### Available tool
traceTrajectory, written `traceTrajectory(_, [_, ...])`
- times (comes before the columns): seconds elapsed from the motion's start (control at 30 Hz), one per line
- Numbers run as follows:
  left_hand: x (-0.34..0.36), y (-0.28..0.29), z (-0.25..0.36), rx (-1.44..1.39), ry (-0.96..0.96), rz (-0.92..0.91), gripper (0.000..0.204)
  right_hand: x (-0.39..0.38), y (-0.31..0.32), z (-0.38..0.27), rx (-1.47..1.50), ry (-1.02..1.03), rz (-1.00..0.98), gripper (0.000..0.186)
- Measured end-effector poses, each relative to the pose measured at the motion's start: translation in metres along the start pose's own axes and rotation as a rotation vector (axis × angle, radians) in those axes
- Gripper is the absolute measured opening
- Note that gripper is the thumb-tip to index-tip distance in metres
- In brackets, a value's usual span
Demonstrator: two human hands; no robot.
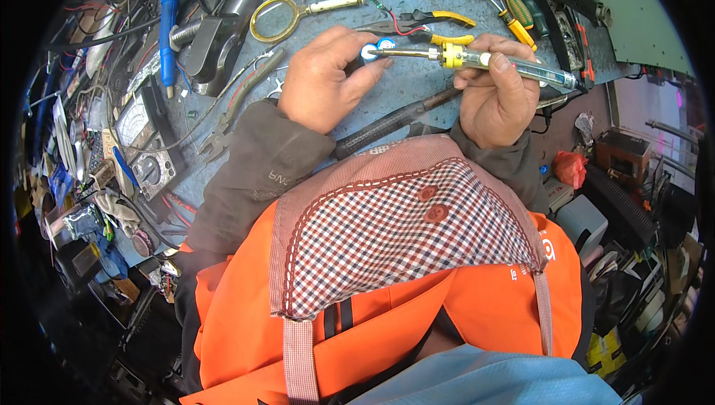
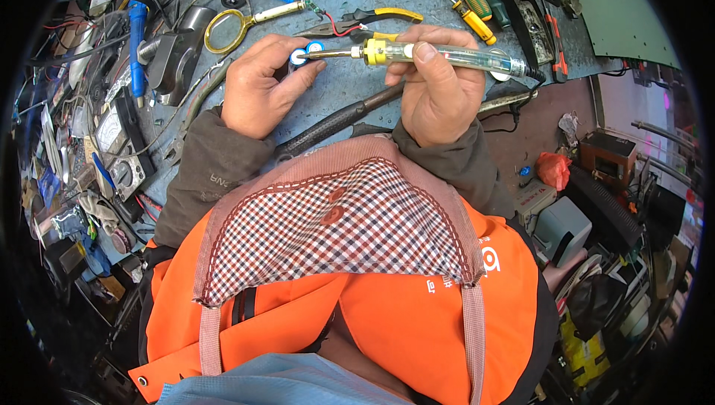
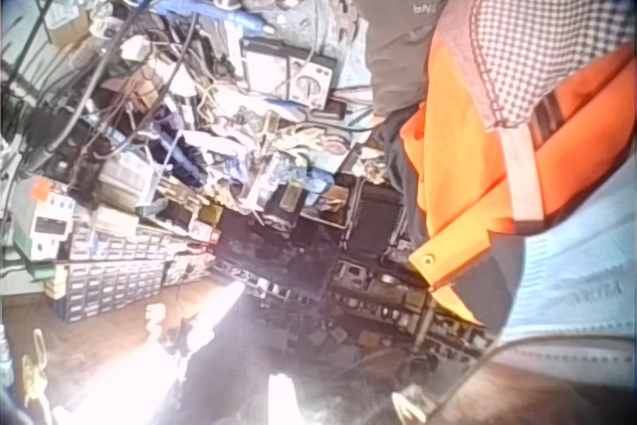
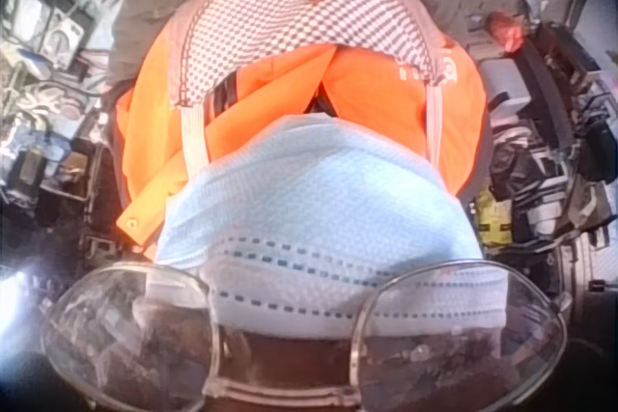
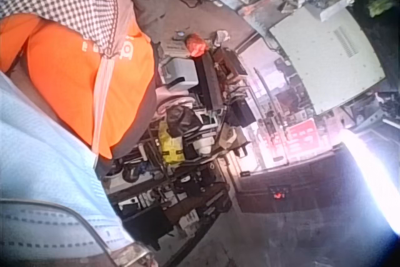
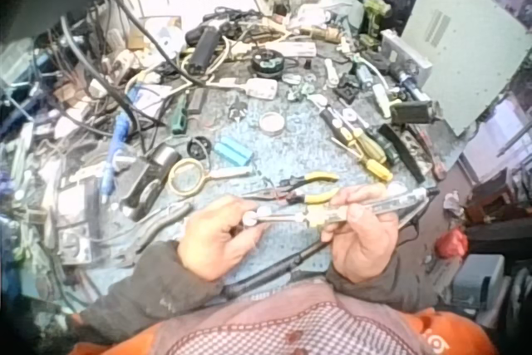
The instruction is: The person solders wires to two blue cylindrical batteries using a soldering iron and solder wire. They then use pliers to strip and trim wires and connect the batteries to a small circuit board.
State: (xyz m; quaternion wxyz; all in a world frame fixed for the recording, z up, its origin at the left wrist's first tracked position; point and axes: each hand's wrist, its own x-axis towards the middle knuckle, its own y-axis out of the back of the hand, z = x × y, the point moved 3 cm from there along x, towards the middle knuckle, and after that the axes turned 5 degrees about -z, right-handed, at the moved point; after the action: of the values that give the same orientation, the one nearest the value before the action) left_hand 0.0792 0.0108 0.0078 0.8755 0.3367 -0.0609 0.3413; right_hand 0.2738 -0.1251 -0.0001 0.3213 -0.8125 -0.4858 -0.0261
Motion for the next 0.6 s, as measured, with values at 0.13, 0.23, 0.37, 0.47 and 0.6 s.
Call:
traceTrajectory(0.13, [-0.0014,-0.0021,-0.0039,-0.017,-0.021,0.012,0.025,0.0,-0.0014,-0.0004,-0.01,0.01,0.019,0.018])
traceTrajectory(0.23, [-0.0004,-0.0025,-0.0044,-0.017,-0.044,0.023,0.026,0.0006,-0.0021,-0.001,-0.019,0.005,0.017,0.018])
traceTrajectory(0.37, [-0.001,-0.0029,-0.0042,-0.054,-0.03,0.025,0.026,-0.0002,-0.0009,-0.0007,-0.014,0.025,0.007,0.018])
traceTrajectory(0.47, [-0.0007,-0.002,-0.0035,-0.025,-0.015,0.015,0.026,0.0003,-0.002,-0.0008,-0.009,0.017,0.012,0.019])
traceTrajectory(0.6, [-0.0007,-0.0021,-0.003,-0.021,-0.011,0.008,0.025,-0.0007,-0.0005,-0.0005,-0.01,0.017,0.011,0.019])
